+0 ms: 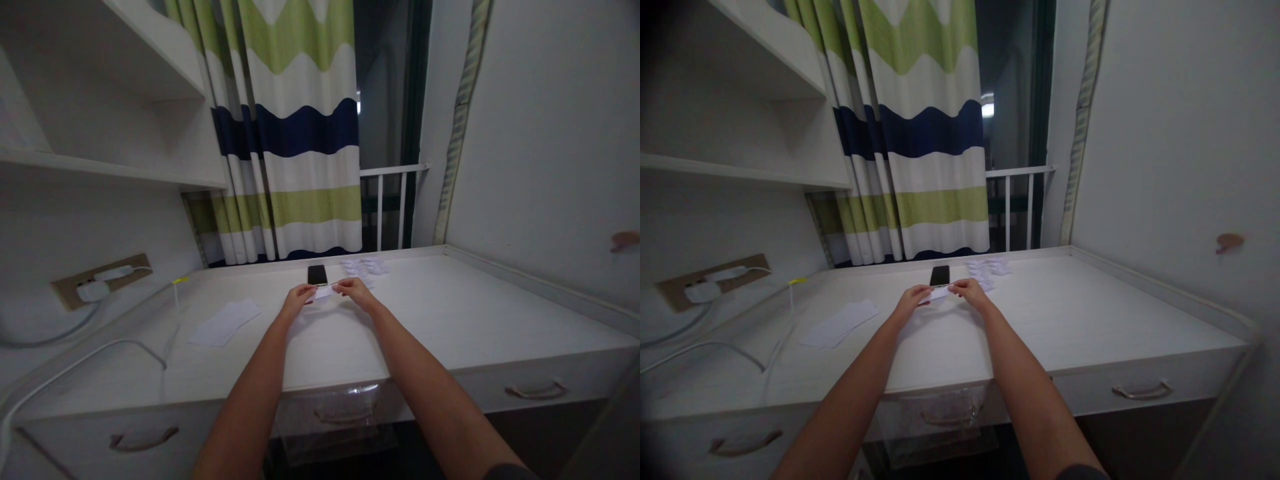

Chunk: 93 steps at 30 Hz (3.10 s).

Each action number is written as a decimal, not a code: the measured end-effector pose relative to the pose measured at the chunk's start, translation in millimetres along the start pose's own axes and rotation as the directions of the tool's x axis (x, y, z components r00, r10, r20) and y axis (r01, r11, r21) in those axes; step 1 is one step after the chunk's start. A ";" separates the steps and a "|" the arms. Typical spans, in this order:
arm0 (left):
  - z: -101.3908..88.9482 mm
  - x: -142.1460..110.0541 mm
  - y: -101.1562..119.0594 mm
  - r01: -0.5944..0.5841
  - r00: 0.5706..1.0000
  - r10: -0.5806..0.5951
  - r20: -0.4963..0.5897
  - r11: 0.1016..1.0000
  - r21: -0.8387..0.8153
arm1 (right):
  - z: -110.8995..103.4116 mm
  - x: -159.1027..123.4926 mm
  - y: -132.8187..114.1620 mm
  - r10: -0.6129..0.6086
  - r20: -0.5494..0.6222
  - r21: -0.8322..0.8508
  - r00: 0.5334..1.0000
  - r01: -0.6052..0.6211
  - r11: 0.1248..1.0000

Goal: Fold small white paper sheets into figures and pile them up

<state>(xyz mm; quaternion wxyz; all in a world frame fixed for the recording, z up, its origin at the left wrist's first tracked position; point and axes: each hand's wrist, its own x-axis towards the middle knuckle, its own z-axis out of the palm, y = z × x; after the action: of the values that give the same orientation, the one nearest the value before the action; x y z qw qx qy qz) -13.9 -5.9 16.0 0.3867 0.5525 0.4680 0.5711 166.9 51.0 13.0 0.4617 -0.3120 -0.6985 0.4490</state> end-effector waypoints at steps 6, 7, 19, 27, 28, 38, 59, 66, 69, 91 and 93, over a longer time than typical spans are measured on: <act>3.1 -3.3 -0.8 -0.002 0.991 -0.012 0.134 0.995 0.103 | 3.6 -3.3 -2.8 -0.018 0.050 0.033 0.999 0.016 0.999; 3.0 -3.4 -1.0 0.004 0.992 -0.017 0.129 0.995 0.101 | 3.7 -3.7 -3.2 -0.025 0.056 0.037 0.998 0.023 0.999; 1.7 -3.6 0.7 0.003 0.993 -0.016 0.113 0.994 0.114 | 4.7 0.3 0.4 -0.031 0.047 0.030 0.998 0.030 0.999; 2.1 -2.7 0.6 -0.021 0.995 0.007 0.102 0.991 0.136 | 5.7 -1.0 -0.5 -0.056 0.035 0.043 0.998 0.054 0.998; 2.1 -2.6 0.3 -0.026 0.995 0.012 0.103 0.990 0.137 | 5.8 -1.0 -0.7 -0.061 0.035 0.045 0.998 0.060 0.997; 2.1 -2.1 -2.4 -0.052 0.993 0.034 0.110 0.984 0.169 | 12.7 -5.6 -2.7 -0.020 0.090 0.053 0.996 0.015 0.998; 5.3 -3.9 -1.7 -0.041 0.988 0.013 0.151 0.982 0.182 | 23.7 -8.3 -1.7 -0.117 0.125 -0.061 0.985 0.125 0.990; 6.5 -3.6 -3.8 0.010 0.987 -0.025 0.160 0.995 0.095 | 25.3 -9.4 -6.9 -0.147 0.050 0.000 0.988 0.147 0.989; 6.1 -3.9 -4.4 0.042 0.983 -0.050 0.175 0.998 0.049 | 25.2 -8.5 -6.6 -0.138 0.037 0.030 0.990 0.137 0.990; 2.8 -6.0 -0.6 0.140 0.980 -0.131 0.149 0.989 -0.051 | 22.0 -4.6 -1.8 -0.045 -0.052 0.063 0.998 0.049 0.997; 2.4 -6.0 0.1 0.134 0.984 -0.127 0.128 0.990 -0.047 | 21.3 -3.1 -0.5 -0.039 -0.074 0.060 0.997 0.043 0.997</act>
<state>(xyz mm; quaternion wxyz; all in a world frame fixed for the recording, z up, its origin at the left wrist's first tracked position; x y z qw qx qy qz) -11.0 -11.5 14.4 0.4669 0.5445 0.4620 0.5216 148.4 40.9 8.6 0.5053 -0.2993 -0.6734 0.4491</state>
